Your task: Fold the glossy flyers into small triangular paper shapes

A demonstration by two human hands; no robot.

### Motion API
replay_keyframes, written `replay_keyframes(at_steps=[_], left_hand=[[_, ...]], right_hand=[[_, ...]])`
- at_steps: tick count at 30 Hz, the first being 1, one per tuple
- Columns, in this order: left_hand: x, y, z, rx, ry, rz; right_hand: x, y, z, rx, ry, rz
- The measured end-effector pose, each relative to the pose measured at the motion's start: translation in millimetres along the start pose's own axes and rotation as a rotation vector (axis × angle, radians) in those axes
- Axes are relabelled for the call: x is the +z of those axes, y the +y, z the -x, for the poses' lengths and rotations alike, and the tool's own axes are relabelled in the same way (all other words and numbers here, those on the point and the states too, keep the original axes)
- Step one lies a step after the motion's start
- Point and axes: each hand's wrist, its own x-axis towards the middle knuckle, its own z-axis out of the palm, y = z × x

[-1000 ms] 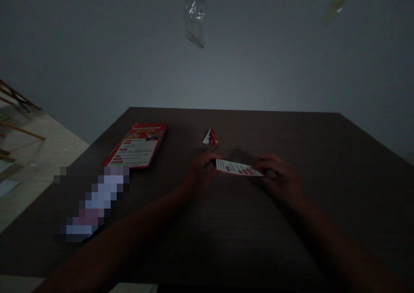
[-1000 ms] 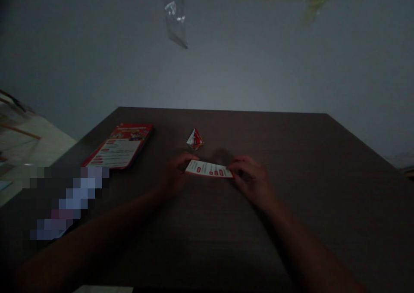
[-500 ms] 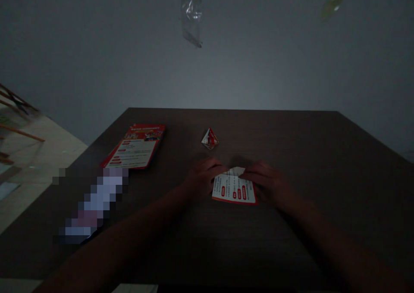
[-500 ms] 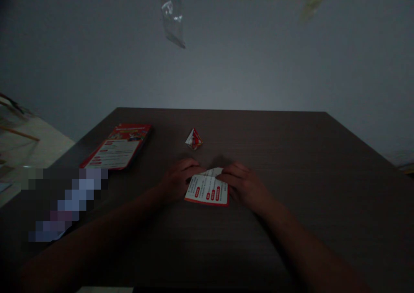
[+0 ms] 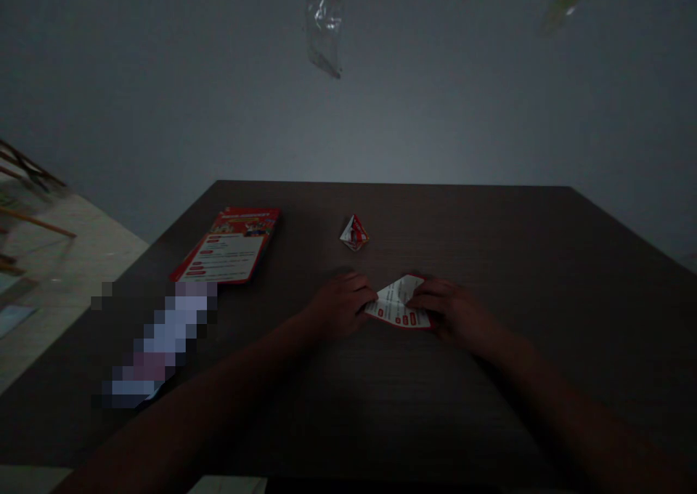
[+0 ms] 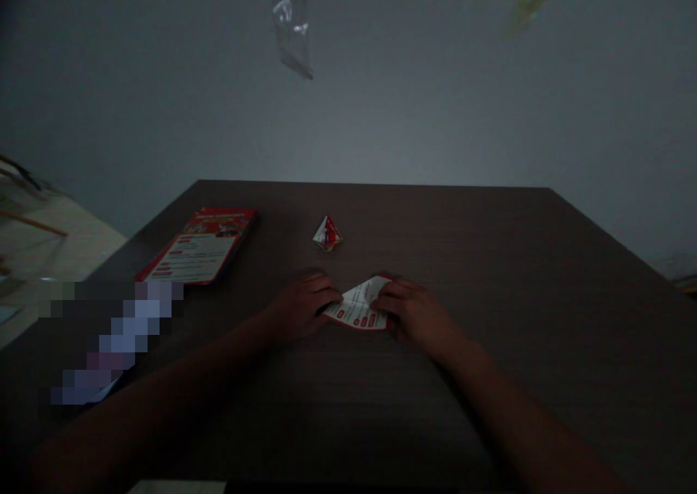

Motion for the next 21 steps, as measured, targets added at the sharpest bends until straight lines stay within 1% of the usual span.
replay_keyframes(at_steps=[5,9,12,14,17,21], left_hand=[[1.6,-1.6,-0.6,0.011,0.022,0.005],[2.9,-2.1,-2.4,0.023,0.052,0.028],[3.5,-1.3,-5.0,0.008,0.069,0.044],[4.0,-0.6,-7.0,-0.02,0.074,0.045],[4.9,0.7,-9.8,-0.096,0.068,0.046],[5.5,3.2,-12.5,-0.189,0.068,0.071]], right_hand=[[-1.3,-0.8,0.2,-0.01,0.014,-0.019],[-3.9,-4.0,-0.7,0.007,0.018,-0.015],[-3.0,-5.2,-1.5,0.038,0.037,-0.033],[0.6,-4.2,-1.4,0.085,0.072,-0.046],[7.9,-1.5,-0.9,0.171,0.123,-0.049],[12.9,0.6,-1.8,0.257,0.125,-0.042]])
